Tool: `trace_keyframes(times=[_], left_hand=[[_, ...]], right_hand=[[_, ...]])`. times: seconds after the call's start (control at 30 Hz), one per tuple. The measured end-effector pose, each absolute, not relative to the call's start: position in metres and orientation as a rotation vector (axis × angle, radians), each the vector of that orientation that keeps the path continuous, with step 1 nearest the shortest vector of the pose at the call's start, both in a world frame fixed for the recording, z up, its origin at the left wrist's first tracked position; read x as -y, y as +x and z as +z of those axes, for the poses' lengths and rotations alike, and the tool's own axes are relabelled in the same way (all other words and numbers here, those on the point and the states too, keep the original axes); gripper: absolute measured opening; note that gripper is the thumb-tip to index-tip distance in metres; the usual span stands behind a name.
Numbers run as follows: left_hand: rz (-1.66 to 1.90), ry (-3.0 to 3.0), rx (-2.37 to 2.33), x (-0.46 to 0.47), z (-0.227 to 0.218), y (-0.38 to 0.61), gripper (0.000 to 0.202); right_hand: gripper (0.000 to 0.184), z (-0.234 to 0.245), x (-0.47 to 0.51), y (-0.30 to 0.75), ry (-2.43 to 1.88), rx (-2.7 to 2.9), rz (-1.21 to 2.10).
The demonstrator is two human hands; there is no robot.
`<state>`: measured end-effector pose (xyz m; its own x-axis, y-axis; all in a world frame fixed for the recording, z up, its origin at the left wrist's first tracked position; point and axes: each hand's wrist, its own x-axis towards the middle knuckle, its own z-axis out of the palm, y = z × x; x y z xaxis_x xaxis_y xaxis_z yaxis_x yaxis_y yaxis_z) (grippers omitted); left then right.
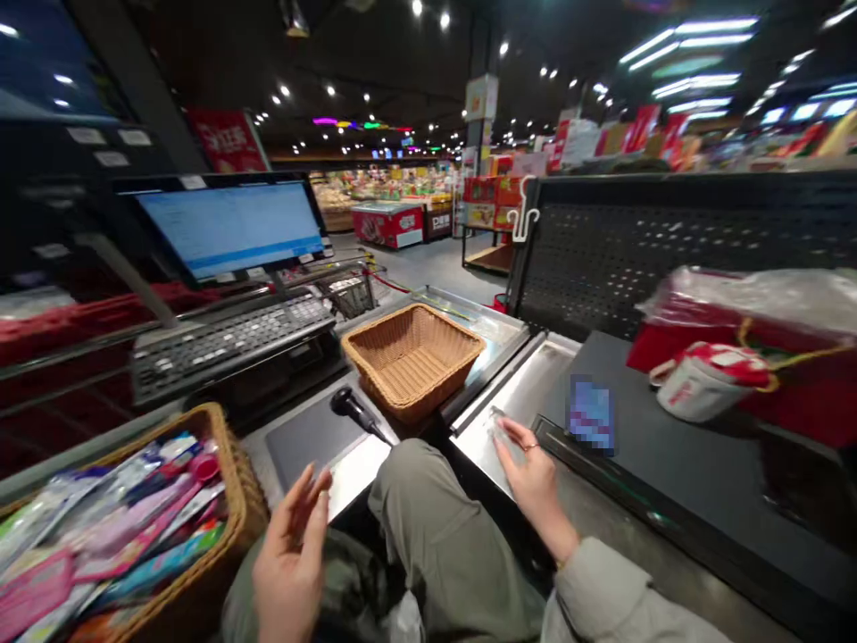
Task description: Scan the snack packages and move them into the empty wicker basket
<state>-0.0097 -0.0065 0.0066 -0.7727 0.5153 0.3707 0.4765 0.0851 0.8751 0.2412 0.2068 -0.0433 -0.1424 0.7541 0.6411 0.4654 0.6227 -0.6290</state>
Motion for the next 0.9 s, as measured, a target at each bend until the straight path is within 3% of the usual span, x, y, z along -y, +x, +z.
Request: trace_keyframes(times=[0.1,0.2,0.37,0.5,0.67,0.8,0.9], left_hand=[[1.648,1.294,-2.881,0.029,0.02,-0.043,0.046],[1.297,1.481,-3.225,0.059,0.015,-0.078,0.051],[0.84,1.494,-3.375,0.099,-0.016,-0.104,0.047],[0.778,1.634,-3.357,0.106,-0.025,-0.104,0.036],[0.784,1.722,-3.356,0.106,-0.023,-0.104,0.028],[0.787,1.772,-3.354,0.107,-0.024,-0.107,0.031],[0.857,1.781,-3.359,0.107,-0.025,-0.109,0.028]], right_hand=[[0.054,-0.02,-0.221,0.182,-0.784,1.986,0.342],[0.067,-0.006,-0.232,0.122,-0.69,2.167,0.103],[0.066,-0.009,-0.24,0.056,-0.821,2.513,-0.073],[0.045,-0.02,-0.241,0.043,-0.881,2.655,-0.074],[0.047,-0.004,-0.231,0.034,-0.804,2.566,-0.042],[0.047,0.021,-0.21,-0.013,-0.577,2.774,0.295],[0.042,0.022,-0.201,-0.063,-0.69,2.9,0.383]])
